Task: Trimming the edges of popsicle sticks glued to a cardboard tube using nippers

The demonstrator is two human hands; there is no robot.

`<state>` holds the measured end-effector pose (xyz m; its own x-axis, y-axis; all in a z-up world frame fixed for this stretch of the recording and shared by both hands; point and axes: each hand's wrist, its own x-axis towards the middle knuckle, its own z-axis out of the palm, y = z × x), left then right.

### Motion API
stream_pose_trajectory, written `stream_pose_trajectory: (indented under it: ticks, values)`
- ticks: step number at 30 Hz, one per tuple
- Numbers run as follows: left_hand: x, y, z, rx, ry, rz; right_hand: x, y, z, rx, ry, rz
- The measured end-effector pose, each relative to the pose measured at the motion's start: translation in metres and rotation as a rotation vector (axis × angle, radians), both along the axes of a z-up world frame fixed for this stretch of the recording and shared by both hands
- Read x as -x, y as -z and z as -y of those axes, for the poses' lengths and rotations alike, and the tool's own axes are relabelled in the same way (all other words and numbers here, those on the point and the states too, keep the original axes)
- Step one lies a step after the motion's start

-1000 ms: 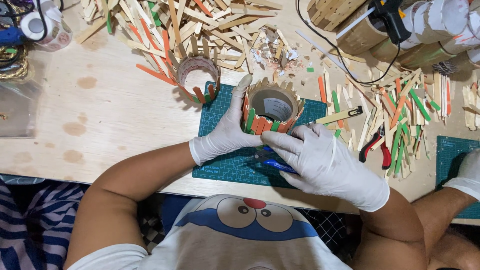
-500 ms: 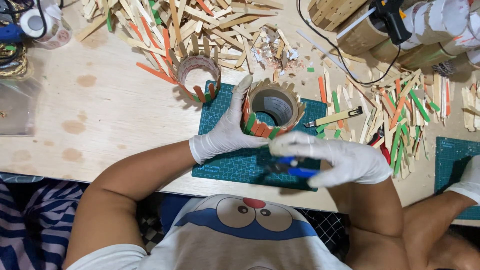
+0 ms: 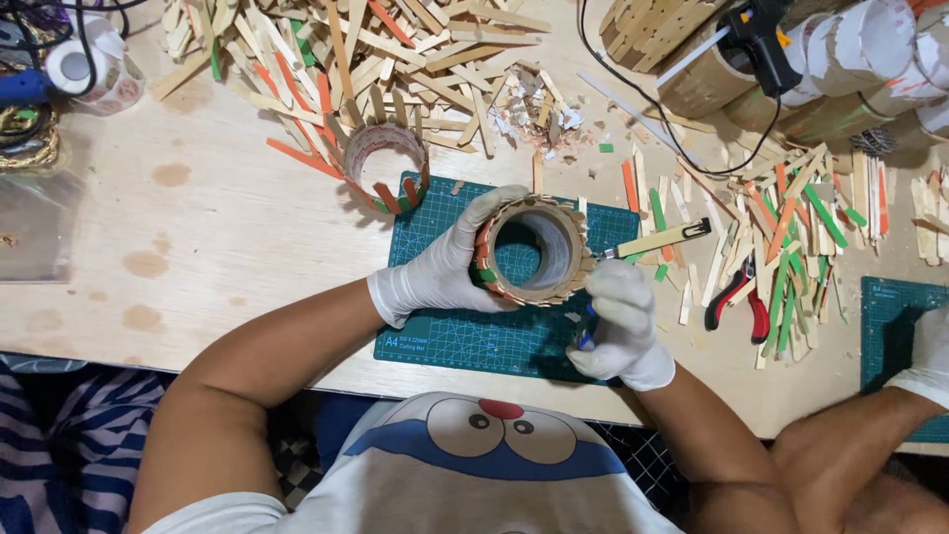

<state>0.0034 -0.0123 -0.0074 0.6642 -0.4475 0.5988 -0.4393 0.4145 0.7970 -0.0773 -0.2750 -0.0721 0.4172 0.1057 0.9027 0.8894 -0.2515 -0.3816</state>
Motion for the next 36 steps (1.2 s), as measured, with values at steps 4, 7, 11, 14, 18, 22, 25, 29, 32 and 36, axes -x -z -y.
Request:
stream_pose_trajectory:
  ticks: [4,7,11,14,18,22,25,29,32,36]
  values:
    - [-0.006,0.008,-0.003,0.001,0.013,0.015,0.0,-0.033,-0.014,-0.186,-0.259,-0.407]
    - [-0.006,0.009,-0.005,-0.045,-0.016,0.044,-0.002,-0.036,0.001,-0.256,-0.449,-0.629]
    - [-0.007,0.026,-0.009,-0.161,-0.006,-0.037,-0.008,-0.047,0.008,-0.366,-0.699,-0.777]
    - [-0.004,0.025,-0.015,-0.217,-0.022,-0.05,-0.012,-0.021,0.022,-0.483,-1.045,-0.821]
    - [0.005,0.017,-0.013,-0.269,-0.085,-0.065,-0.02,-0.042,0.021,-0.645,-1.461,-0.857]
    - [0.011,0.014,-0.002,-0.274,-0.159,-0.035,-0.026,-0.024,0.012,-0.694,-1.462,-0.831]
    - [0.011,0.012,-0.002,-0.321,-0.2,-0.005,-0.022,-0.034,0.004,-0.63,-1.39,-0.713]
    - [0.009,0.003,-0.002,-0.267,-0.186,-0.046,-0.019,-0.013,0.013,-0.377,-0.833,-0.706]
    - [0.008,0.007,-0.006,-0.25,-0.144,-0.098,-0.011,-0.02,0.0,-0.158,-0.332,-0.493]
    - [0.003,0.012,-0.008,-0.232,-0.08,-0.157,-0.009,-0.022,-0.006,-0.134,-0.211,-0.397]
